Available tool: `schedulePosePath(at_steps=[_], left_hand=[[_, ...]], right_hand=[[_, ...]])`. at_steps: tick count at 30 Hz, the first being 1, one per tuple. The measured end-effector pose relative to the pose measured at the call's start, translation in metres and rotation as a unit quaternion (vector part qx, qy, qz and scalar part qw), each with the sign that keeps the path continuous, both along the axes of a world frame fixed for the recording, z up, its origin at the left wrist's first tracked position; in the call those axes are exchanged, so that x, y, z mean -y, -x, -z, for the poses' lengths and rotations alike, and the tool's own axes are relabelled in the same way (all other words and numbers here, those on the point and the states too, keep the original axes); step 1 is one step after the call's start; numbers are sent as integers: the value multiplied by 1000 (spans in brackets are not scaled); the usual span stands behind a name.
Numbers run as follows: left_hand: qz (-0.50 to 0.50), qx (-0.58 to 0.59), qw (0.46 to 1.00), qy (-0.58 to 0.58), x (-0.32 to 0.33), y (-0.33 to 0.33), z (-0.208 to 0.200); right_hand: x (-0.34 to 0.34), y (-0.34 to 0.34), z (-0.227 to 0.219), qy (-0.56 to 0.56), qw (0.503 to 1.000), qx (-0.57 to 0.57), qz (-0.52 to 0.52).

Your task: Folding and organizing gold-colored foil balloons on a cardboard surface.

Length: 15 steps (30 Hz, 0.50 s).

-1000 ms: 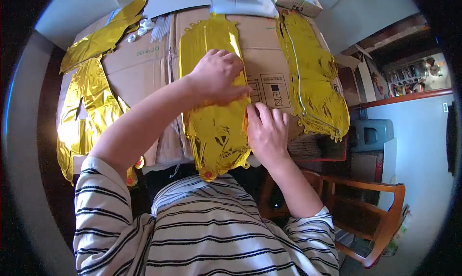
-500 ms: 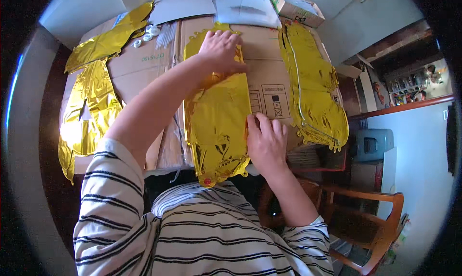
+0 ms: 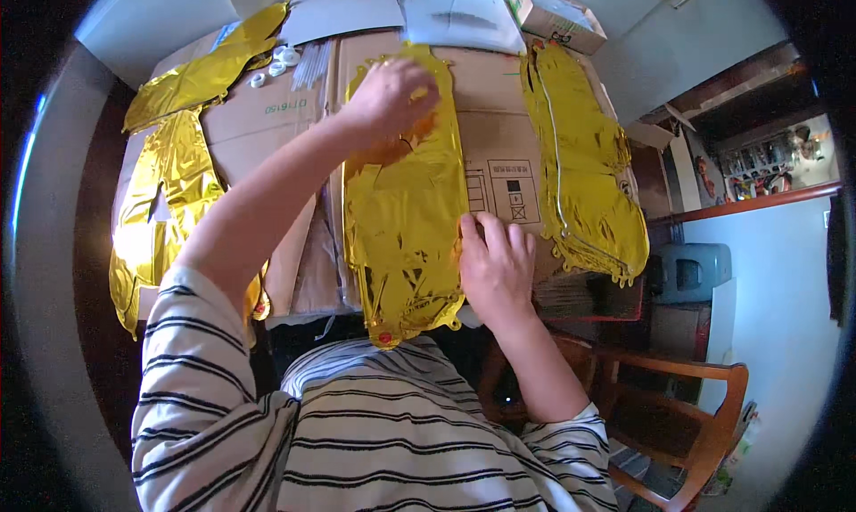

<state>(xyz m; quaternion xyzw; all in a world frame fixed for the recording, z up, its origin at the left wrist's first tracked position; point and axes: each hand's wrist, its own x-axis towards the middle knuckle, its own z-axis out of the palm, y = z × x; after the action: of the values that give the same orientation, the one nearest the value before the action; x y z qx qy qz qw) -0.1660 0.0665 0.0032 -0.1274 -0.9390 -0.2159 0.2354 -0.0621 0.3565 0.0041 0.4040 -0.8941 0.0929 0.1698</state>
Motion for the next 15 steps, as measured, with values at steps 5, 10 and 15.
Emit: schedulePosePath(at_steps=[5, 10, 15], left_hand=[[127, -5, 988, 85, -25, -56, 4], [126, 87, 982, 114, -30, -64, 14], [122, 95, 982, 113, -32, -65, 17]], right_hand=[[-1, 0, 0, 14, 1000, 15, -5], [0, -1, -2, 30, 999, 37, -7], [-1, -3, -4, 53, 997, 52, -4]])
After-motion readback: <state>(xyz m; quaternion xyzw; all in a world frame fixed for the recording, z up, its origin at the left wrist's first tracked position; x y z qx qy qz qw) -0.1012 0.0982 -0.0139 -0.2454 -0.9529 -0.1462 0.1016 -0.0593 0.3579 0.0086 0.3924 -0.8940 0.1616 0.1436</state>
